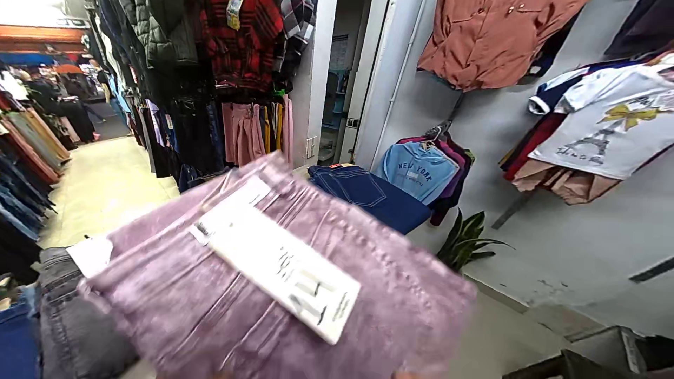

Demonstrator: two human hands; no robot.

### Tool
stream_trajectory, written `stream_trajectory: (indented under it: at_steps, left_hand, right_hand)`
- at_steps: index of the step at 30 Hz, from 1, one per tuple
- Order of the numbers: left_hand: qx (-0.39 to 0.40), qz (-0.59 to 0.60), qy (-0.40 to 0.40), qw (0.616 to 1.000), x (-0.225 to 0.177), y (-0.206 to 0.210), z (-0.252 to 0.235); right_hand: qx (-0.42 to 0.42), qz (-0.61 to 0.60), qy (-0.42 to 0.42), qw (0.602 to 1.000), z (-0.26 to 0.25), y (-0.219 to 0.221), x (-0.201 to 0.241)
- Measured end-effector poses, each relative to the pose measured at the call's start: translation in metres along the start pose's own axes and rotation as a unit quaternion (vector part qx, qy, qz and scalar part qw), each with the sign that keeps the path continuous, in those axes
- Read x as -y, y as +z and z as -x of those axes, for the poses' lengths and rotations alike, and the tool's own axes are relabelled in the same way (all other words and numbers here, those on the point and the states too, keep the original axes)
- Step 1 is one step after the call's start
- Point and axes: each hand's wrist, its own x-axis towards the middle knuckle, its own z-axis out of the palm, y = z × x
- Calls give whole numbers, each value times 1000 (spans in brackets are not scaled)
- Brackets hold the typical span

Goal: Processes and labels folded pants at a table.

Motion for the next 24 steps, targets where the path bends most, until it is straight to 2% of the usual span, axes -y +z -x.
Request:
stream_trajectory:
  at_steps: [1,2,5,7,9,11,13,15,17,20,24]
  left_hand:
    - [-13,1,-13,1000,-1,21,-23]
    - [-1,-3,-26,1000,1,40,-49]
    - [96,-9,-20,995,12,99,-144]
    - [99,-15,-23,995,25,133,-197]
    - [85,-55,-72,992,47,139,-215]
    - [129,-145,-144,970,79,112,-187]
    - [170,-226,-210,936,118,70,-141]
    - [187,-302,-229,906,135,37,-104]
    - [182,-329,-181,909,132,19,-83]
    - [160,-309,-184,919,127,8,-75]
    - [142,-315,-183,920,129,6,-72]
  right_hand:
    - [-46,12,-21,999,-13,-12,14]
    - [-55,3,-34,998,-31,-29,26]
    - [-57,-11,-70,996,-104,-73,57]
    - [-60,-5,-92,994,-152,-88,75]
    - [-100,-19,-85,991,-189,-113,76]
    - [-190,4,-34,981,-212,-149,59]
    - [-288,51,53,955,-221,-191,31]
    - [-342,49,106,932,-226,-217,12]
    - [-366,32,116,923,-230,-215,12]
    - [-364,28,138,921,-231,-215,20]
    - [-318,81,171,929,-228,-229,27]
